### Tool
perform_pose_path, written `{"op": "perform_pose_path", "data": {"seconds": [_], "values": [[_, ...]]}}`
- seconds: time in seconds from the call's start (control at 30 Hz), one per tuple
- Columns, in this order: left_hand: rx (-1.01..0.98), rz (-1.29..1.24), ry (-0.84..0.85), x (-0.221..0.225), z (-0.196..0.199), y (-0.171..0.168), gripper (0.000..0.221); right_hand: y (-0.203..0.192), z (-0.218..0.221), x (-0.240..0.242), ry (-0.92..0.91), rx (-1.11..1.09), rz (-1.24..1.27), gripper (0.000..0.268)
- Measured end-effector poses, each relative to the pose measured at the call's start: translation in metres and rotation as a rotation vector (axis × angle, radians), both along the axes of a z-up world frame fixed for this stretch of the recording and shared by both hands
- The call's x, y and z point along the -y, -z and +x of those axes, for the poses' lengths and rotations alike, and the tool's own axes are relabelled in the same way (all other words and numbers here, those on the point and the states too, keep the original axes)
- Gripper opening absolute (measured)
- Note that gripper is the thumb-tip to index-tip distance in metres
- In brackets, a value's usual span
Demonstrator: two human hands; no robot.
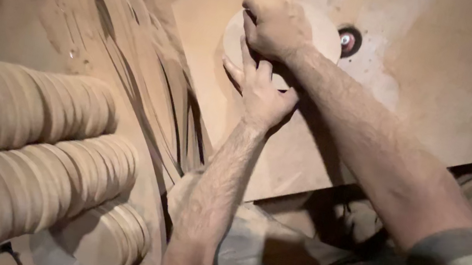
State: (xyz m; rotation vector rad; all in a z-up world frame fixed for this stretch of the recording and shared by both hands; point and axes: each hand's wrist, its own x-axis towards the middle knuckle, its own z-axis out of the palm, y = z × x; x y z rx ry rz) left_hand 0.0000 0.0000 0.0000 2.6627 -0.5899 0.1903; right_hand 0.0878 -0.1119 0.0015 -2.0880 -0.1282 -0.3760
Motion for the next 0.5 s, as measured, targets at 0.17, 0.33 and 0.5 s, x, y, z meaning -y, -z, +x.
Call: {"op": "perform_pose_path", "data": {"seconds": [0.17, 0.33, 0.5], "values": [[0.008, -0.011, -0.004, 0.002, -0.011, -0.014, 0.044, -0.022, -0.016, 0.003, 0.017, -0.158, -0.062, 0.018], [0.046, -0.086, 0.050, 0.008, -0.050, -0.019, 0.071, -0.027, -0.060, 0.010, 0.038, -0.128, -0.029, 0.021], [-0.129, 0.013, -0.043, 0.023, -0.078, -0.020, 0.053, -0.021, -0.099, 0.023, 0.134, -0.088, 0.075, 0.023]]}}
